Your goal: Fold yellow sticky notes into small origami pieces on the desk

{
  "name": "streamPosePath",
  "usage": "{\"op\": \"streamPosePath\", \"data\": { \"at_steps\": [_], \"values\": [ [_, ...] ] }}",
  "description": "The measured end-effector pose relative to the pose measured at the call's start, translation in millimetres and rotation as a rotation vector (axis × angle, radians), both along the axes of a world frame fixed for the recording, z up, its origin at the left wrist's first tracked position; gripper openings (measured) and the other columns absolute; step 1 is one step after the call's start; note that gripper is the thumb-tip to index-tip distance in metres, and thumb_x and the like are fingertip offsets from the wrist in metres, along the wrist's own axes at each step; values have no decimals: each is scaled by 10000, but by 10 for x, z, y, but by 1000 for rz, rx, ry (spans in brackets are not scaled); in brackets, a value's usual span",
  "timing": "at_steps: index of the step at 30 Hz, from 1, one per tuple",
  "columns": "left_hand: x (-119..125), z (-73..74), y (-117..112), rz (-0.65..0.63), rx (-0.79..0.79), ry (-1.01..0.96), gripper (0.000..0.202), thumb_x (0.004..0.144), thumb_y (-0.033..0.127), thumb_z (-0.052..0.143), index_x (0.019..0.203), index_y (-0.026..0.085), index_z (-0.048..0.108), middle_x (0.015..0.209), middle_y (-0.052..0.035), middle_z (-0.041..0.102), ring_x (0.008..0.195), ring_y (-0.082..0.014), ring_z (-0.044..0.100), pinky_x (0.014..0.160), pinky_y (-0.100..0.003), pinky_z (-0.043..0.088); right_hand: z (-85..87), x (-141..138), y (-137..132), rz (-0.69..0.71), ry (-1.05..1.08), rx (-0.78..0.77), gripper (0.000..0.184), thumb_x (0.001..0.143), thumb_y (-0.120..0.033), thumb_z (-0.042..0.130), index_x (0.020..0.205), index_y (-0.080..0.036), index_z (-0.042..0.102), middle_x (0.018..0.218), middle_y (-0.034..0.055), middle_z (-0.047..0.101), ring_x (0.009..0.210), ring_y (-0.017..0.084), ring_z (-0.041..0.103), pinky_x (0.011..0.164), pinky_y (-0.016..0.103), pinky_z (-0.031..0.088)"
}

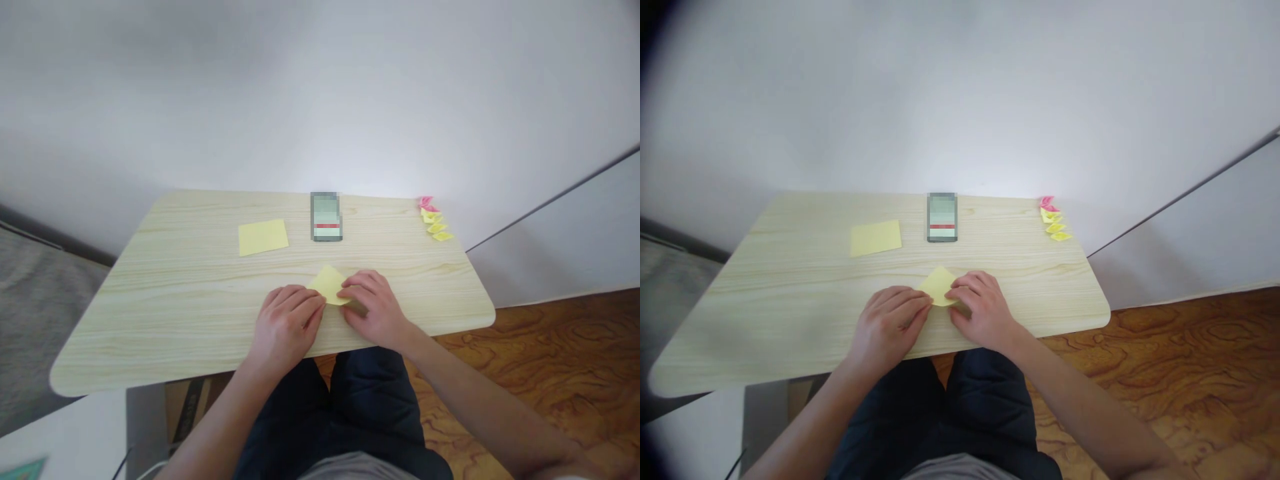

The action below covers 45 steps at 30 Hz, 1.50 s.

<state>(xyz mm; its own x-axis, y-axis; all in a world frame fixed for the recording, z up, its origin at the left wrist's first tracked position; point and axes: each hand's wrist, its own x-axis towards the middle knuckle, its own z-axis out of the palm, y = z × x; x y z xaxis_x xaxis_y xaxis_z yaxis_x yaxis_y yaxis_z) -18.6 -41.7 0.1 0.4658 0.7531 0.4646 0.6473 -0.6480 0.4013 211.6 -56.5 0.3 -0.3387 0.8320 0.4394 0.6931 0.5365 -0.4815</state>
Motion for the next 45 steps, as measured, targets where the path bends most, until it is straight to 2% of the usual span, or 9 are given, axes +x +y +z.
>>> {"op": "streamPosePath", "data": {
  "at_steps": [6,12,16,21,29,32,35,41,45],
  "values": [
    [-71,-53,-87,-66,-76,-40,178,932,186,631,1055,261,736,1093,-9,773,1047,-207,676,984,-409,483,-22,120,-198,-32,36,-58,234,876,-146,656,1086,-249,677,1085,57,712,1076,247,603,984,464,481],
    [-36,-21,-195,-62,-88,10,179,928,190,632,1046,275,737,1113,-3,758,1076,-226,653,991,-431,472,-22,15,-341,-55,53,-44,237,855,-130,681,1051,-262,701,1074,48,716,1093,250,602,981,467,490],
    [-80,-12,-253,-5,-97,-22,230,899,172,652,1083,282,731,1141,-5,745,1123,-237,627,1017,-437,465,-59,-35,-385,-74,76,-56,189,858,-119,680,976,-263,712,1012,34,728,1071,241,617,972,463,496],
    [-220,-30,-285,134,-108,-49,251,859,154,660,1082,252,723,1135,-40,731,1114,-259,623,1035,-470,461,-105,-32,-417,-101,141,-42,223,857,-101,671,997,-268,717,1018,36,732,1080,241,630,980,472,504],
    [-120,28,-223,73,-176,-20,269,881,191,644,1122,288,713,1236,-46,691,1197,-272,581,1045,-470,448,-95,-8,-426,-84,213,-76,258,866,-109,663,1022,-305,726,1066,48,723,1071,254,655,957,483,539],
    [-78,41,-176,51,-180,-1,207,893,189,634,1036,295,739,1175,-49,704,1147,-266,593,998,-462,457,-67,1,-420,-87,200,-86,248,873,-118,654,1023,-304,722,1056,53,717,1055,259,648,950,494,539],
    [-32,63,-186,50,-185,-3,209,881,198,653,1045,292,743,1140,-54,708,1110,-264,600,971,-460,452,-26,-14,-406,-78,126,-75,225,874,-122,654,1014,-288,711,1003,45,726,1041,258,636,959,495,517],
    [22,60,-260,-47,-248,-37,109,921,283,643,976,290,738,1027,-13,745,1041,-233,625,949,-445,432,64,-78,-360,-31,15,-116,133,884,-161,664,974,-254,697,927,48,724,960,246,629,926,464,501],
    [-6,18,-241,20,-315,-96,116,938,267,612,929,260,727,976,-20,741,1022,-215,645,953,-431,440,98,-27,-330,-48,111,-219,336,839,-166,714,1158,-253,656,1043,54,721,1036,251,634,968,454,499]
  ]
}}
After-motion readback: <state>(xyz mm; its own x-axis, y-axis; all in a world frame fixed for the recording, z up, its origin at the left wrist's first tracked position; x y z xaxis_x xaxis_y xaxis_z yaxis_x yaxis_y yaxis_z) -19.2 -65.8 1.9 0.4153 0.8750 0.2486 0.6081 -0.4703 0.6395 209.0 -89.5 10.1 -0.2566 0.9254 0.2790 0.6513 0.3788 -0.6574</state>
